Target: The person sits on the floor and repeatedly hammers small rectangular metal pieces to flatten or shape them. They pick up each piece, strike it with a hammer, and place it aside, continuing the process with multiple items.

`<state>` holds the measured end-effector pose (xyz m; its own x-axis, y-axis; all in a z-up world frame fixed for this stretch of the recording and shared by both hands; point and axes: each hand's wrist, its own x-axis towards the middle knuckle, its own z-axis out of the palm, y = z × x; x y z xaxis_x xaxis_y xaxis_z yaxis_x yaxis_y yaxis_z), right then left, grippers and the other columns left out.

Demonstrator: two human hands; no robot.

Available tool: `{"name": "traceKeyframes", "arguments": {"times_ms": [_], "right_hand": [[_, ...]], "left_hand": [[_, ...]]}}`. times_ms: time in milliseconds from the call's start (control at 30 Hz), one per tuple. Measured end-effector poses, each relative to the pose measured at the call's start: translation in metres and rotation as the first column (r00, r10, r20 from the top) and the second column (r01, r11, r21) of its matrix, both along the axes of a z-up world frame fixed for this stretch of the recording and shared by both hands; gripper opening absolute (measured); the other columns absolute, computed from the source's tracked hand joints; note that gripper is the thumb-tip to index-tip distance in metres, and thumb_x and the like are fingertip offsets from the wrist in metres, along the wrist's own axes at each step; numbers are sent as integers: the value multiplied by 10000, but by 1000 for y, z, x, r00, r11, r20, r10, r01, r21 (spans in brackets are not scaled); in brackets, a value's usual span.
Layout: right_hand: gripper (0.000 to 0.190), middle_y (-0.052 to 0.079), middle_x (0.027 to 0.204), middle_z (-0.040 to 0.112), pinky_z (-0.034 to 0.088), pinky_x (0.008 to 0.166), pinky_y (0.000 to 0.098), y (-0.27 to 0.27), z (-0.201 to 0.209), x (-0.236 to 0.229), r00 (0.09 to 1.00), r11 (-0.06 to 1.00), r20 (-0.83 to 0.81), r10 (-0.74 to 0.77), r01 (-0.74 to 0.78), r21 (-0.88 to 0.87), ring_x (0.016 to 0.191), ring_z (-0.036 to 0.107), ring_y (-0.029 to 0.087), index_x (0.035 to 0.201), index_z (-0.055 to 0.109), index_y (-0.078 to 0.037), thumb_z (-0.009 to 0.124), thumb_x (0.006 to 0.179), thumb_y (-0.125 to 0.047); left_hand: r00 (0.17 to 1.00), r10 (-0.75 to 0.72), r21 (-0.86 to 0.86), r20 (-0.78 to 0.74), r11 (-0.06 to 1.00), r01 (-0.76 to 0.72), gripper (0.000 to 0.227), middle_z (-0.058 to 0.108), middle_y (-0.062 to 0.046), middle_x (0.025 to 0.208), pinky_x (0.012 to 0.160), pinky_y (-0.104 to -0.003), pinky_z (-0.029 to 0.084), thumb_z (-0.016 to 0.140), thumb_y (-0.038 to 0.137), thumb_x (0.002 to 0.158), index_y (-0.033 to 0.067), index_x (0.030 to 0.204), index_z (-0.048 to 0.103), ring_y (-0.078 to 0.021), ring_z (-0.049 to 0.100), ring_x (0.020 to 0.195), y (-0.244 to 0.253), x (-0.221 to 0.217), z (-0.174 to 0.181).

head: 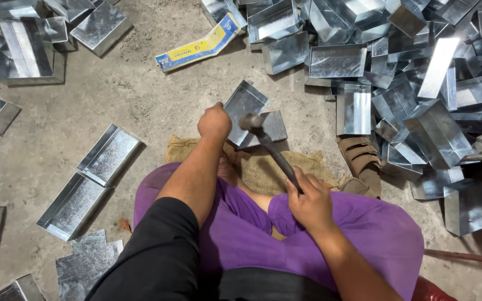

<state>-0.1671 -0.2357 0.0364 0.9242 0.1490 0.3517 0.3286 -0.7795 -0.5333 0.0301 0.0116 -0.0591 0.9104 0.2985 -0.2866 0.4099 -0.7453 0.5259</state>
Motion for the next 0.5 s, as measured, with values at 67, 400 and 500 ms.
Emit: {"name": "traceKeyframes", "arguments": {"times_ms": [67,400,500], "right_hand": [[393,150,949,685,555,674,384,-1,2,-5,992,995,121,31,-42,87,801,703,293,1328,625,-85,698,943,-95],[408,153,908,717,538,742,516,-4,-19,13,984,968,-168,-58,14,-249,811,697,384,1238,702,-109,732,832,-133],[428,174,900,705,554,748,468,-8,-18,8,994,999,-105,-31,29,-14,816,695,392,1255,705,-100,724,827,-111]], "left_hand": [[1000,9,2,-16,1000,-9,359,705,-195,1172,918,-495,542,427,149,957,135,1225,666,-390,678,1099,1,-1,-3],[998,-58,56,22,997,57,335,700,-196,1192,918,-503,542,441,167,981,140,1226,667,-402,673,1109,-5,-2,-9],[999,-16,45,-51,999,18,321,701,-202,1195,925,-494,546,487,160,956,120,1224,659,-397,676,1119,1,-2,-11]]}}
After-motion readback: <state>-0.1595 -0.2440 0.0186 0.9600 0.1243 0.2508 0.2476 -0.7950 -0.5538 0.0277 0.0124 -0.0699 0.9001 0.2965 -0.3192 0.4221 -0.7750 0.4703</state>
